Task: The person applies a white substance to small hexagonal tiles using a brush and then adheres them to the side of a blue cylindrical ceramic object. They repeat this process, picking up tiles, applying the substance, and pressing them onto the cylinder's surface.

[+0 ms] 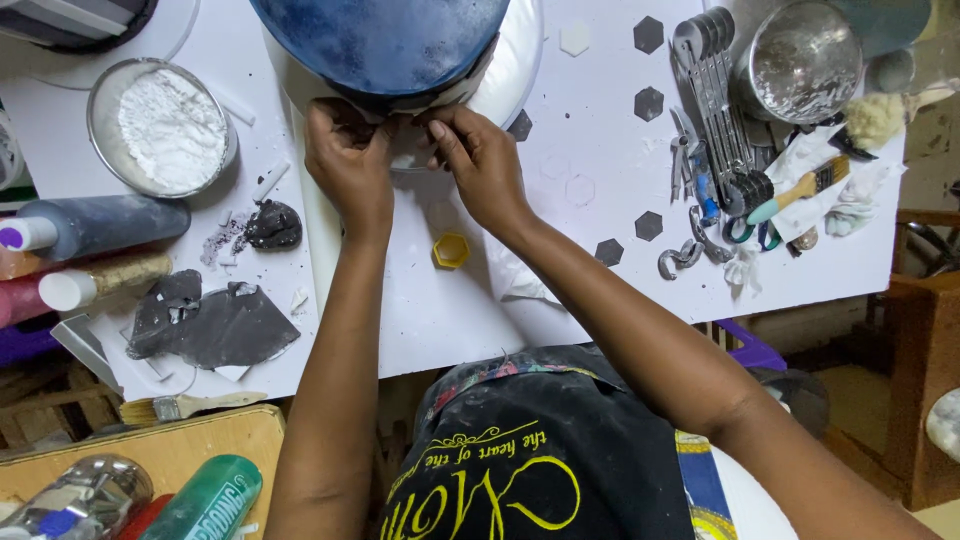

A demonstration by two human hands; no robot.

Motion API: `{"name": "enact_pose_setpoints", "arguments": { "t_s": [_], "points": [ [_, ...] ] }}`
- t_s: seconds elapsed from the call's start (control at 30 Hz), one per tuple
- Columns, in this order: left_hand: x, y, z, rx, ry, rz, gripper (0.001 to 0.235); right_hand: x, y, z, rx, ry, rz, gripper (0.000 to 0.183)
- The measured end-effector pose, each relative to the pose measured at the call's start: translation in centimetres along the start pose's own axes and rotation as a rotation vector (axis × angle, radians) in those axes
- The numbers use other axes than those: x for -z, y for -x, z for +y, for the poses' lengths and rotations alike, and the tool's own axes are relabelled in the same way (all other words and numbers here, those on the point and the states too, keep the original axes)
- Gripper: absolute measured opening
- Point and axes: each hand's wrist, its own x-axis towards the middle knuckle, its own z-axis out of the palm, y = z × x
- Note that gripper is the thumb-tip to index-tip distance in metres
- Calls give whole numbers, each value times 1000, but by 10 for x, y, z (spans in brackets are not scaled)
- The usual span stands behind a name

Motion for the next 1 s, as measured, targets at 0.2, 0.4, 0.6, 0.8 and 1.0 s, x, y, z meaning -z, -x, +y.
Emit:
{"name": "enact_pose_setpoints", "arguments": {
  "t_s": [0.2,0.4,0.6,0.8,1.0],
  "points": [
    [-7,0,5,49,-14,18,62,0,5,14,35,-54,30,16],
    [-11,7,12,71,-157,106,90,1,3,19,16,52,34,15],
    [-19,7,7,187,-171,170,86,1,4,31,-53,261,0,18],
    [-23,13,-26,88,-222,191,92,0,1,35,-51,213,-24,20],
    [-28,6,-12,-3,-206,199,94,-3,3,36,-29,184,-5,22]
  ]
}}
